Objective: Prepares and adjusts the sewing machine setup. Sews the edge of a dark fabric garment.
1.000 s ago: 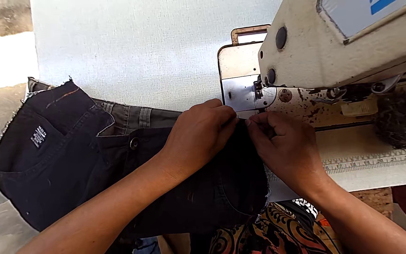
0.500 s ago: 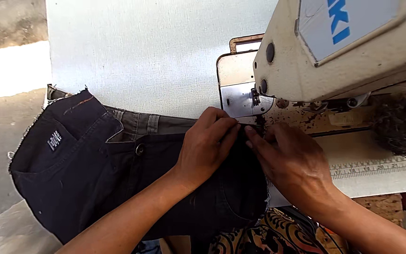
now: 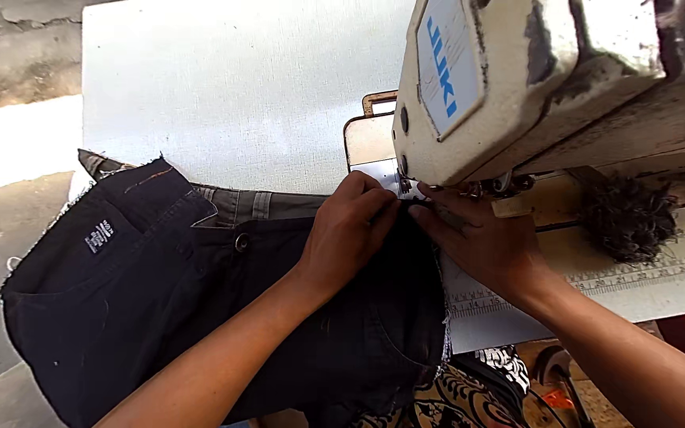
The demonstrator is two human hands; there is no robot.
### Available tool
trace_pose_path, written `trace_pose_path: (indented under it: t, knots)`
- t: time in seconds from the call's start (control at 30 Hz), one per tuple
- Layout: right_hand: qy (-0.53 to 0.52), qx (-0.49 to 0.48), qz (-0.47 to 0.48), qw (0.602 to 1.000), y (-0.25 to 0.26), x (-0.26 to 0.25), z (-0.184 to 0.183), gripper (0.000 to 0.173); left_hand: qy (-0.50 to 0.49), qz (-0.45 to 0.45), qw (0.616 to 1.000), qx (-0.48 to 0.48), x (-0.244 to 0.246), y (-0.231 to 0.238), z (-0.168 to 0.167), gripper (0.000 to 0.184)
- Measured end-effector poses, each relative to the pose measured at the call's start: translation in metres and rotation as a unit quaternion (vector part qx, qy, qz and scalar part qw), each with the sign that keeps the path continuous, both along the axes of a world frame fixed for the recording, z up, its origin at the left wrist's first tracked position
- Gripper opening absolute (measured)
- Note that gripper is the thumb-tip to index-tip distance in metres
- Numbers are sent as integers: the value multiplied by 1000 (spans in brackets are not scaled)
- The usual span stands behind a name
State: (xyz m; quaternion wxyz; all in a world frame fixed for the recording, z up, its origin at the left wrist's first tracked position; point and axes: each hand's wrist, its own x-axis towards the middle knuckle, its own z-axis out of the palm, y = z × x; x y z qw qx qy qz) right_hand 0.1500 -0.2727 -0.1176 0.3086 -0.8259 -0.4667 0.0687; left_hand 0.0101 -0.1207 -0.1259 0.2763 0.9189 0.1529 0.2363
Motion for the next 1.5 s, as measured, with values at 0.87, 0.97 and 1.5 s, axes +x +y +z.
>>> trace_pose_path:
  t: [0.87,0.97,1.5]
  knots:
    - [107,-139,-39,984,32,-5,15,24,-2,-3,1000,-24,-1,1,0,11]
    - [30,-99,-9,995,25,9,1,29,1,-5,1000,-24,0,1,0,11]
    - [-193,-4,78,978,-13,-19,-8,31,-4,2,1000,-13,-1,0,0,11]
